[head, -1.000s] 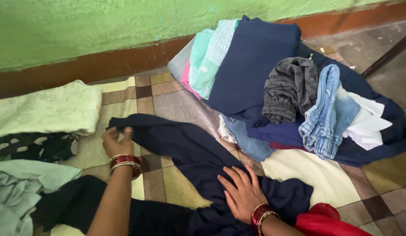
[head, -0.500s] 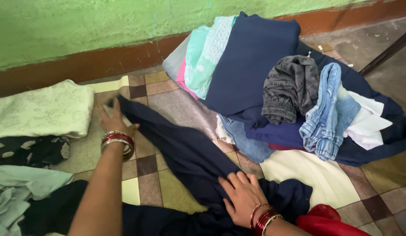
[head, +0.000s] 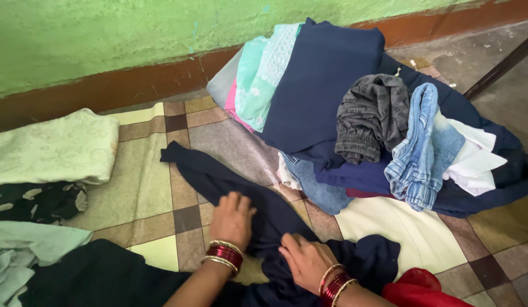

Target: The person folds a pair of denim shorts and a pair of dark pants by hand while sitting on a mat.

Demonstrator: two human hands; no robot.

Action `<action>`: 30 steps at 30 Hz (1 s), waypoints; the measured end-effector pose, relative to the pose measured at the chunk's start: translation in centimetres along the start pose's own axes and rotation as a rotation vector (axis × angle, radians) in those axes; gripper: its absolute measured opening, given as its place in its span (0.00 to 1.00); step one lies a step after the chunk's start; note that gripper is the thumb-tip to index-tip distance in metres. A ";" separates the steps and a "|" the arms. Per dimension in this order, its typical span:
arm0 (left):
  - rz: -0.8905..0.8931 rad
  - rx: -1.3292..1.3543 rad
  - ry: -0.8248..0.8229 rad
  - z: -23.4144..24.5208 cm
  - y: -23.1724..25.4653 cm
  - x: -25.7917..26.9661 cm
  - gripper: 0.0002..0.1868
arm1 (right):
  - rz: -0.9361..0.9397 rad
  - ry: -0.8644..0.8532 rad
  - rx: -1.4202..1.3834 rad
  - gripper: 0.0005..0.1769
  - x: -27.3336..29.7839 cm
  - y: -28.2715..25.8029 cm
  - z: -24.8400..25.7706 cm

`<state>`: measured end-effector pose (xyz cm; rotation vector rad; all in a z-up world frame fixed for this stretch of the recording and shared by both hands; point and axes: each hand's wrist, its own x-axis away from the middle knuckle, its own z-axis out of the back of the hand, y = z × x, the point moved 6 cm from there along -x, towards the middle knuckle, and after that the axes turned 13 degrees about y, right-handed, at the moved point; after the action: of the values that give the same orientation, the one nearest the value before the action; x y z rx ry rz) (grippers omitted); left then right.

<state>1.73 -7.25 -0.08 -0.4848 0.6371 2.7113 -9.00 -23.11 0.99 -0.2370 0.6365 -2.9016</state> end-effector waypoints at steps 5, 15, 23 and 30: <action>-0.053 -0.297 0.113 -1.2 -4.9 -3.6 0.29 | 0.445 0.303 0.136 0.41 -0.2 -2.7 1.7; 0.277 -0.611 -0.224 -0.5 -10.8 -11.7 0.34 | 0.427 0.293 0.078 0.39 -0.3 -1.1 0.7; -0.293 0.364 -0.325 -1.9 5.9 0.4 0.29 | 0.194 -0.009 0.083 0.37 -0.3 0.3 -1.2; -0.350 -0.123 -0.165 -3.0 -2.3 -4.7 0.32 | 0.386 0.263 -0.055 0.41 0.0 0.1 -0.1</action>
<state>7.57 -7.72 -1.58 -0.3575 0.3088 2.4317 -9.00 -23.10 0.86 0.2411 0.7112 -2.5610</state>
